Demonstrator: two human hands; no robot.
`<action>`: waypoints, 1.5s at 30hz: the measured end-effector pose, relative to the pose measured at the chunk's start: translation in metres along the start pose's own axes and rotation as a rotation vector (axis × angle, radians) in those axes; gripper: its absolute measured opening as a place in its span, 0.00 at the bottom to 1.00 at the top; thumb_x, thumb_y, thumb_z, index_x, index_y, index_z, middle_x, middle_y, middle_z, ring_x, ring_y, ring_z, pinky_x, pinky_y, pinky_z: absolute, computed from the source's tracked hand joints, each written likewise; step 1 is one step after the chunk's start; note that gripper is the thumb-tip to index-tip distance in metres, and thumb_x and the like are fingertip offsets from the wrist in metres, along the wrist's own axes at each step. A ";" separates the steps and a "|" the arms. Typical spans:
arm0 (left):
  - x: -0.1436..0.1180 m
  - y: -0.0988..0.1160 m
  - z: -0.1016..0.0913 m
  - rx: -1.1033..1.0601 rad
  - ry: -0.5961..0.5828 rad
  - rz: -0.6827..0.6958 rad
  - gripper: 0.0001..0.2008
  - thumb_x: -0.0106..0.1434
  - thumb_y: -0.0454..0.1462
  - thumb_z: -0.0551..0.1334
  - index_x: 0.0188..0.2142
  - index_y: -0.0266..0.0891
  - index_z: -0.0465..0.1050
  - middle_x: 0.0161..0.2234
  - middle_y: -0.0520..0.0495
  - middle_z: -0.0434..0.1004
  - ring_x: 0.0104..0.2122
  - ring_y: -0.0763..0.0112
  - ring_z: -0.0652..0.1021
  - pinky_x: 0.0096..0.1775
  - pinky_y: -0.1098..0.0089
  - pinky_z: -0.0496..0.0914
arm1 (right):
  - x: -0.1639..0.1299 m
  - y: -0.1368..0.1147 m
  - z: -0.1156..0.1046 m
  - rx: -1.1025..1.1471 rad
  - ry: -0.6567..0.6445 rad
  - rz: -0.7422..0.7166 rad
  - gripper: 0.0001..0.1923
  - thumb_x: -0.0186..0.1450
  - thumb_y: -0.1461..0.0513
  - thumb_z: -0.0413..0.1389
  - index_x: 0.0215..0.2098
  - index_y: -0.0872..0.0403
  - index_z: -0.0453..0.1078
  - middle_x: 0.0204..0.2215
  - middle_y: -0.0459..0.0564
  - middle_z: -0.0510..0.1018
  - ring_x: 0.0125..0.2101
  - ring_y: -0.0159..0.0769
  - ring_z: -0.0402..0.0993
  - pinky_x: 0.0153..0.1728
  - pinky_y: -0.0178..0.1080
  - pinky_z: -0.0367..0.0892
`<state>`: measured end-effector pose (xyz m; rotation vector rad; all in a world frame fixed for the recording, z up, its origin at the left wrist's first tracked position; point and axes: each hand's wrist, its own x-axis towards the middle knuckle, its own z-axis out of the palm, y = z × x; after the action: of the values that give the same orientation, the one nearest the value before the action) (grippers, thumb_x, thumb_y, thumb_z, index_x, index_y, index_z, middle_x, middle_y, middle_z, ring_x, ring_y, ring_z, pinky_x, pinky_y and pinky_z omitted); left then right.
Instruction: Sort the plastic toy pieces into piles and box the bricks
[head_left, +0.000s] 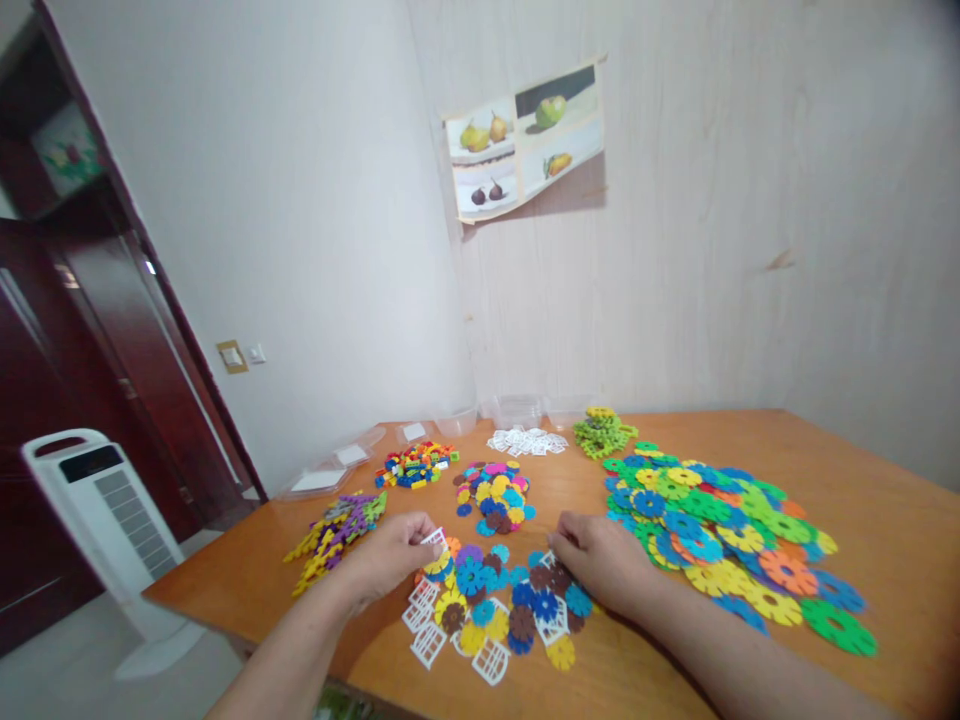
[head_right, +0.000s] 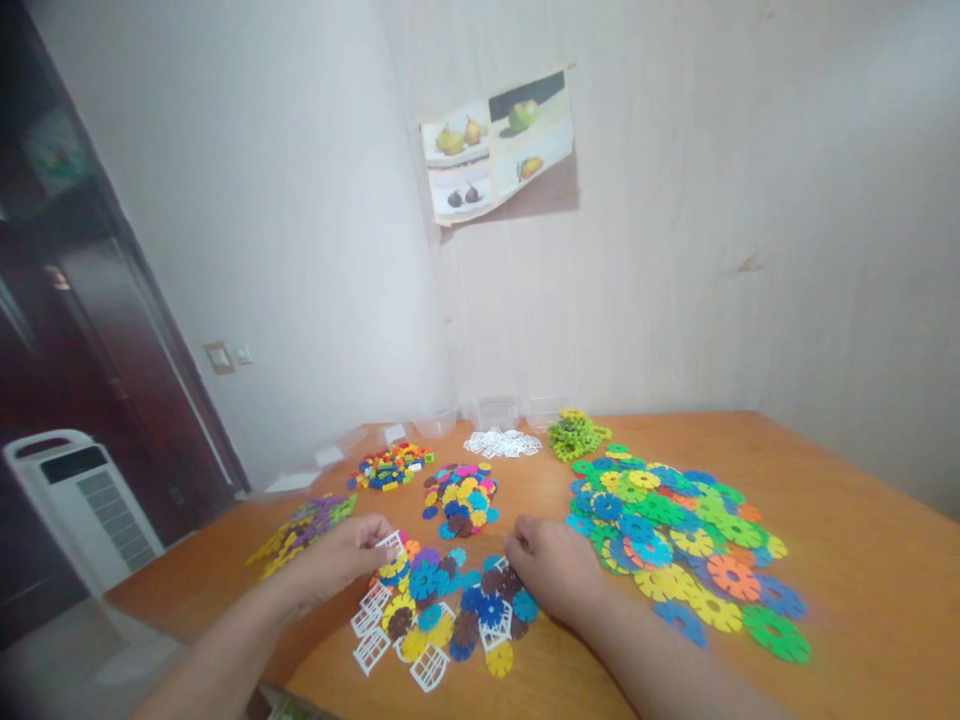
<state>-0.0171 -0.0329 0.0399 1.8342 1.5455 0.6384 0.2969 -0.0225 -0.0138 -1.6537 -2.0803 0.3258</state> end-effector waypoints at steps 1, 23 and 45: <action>0.006 0.003 0.000 -0.026 0.019 -0.002 0.17 0.56 0.50 0.63 0.30 0.38 0.67 0.25 0.55 0.67 0.26 0.74 0.66 0.29 0.73 0.57 | 0.000 0.000 0.000 -0.002 0.002 0.004 0.16 0.69 0.53 0.50 0.28 0.51 0.69 0.27 0.48 0.80 0.28 0.33 0.72 0.26 0.35 0.46; 0.228 0.092 0.048 -0.345 0.184 -0.063 0.09 0.56 0.38 0.65 0.29 0.37 0.66 0.23 0.52 0.69 0.23 0.77 0.71 0.26 0.76 0.65 | -0.005 -0.007 0.000 0.008 0.051 0.030 0.13 0.67 0.57 0.51 0.28 0.50 0.72 0.30 0.48 0.83 0.30 0.34 0.76 0.26 0.36 0.46; 0.049 0.016 -0.011 -0.127 0.022 0.020 0.15 0.55 0.46 0.63 0.35 0.36 0.73 0.30 0.50 0.76 0.29 0.71 0.73 0.34 0.71 0.65 | -0.002 -0.002 -0.004 0.012 -0.028 0.012 0.15 0.69 0.54 0.50 0.28 0.51 0.69 0.28 0.47 0.80 0.29 0.33 0.72 0.27 0.34 0.48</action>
<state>-0.0052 0.0156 0.0573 1.7547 1.4679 0.7512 0.2977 -0.0250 -0.0097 -1.6640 -2.0860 0.3671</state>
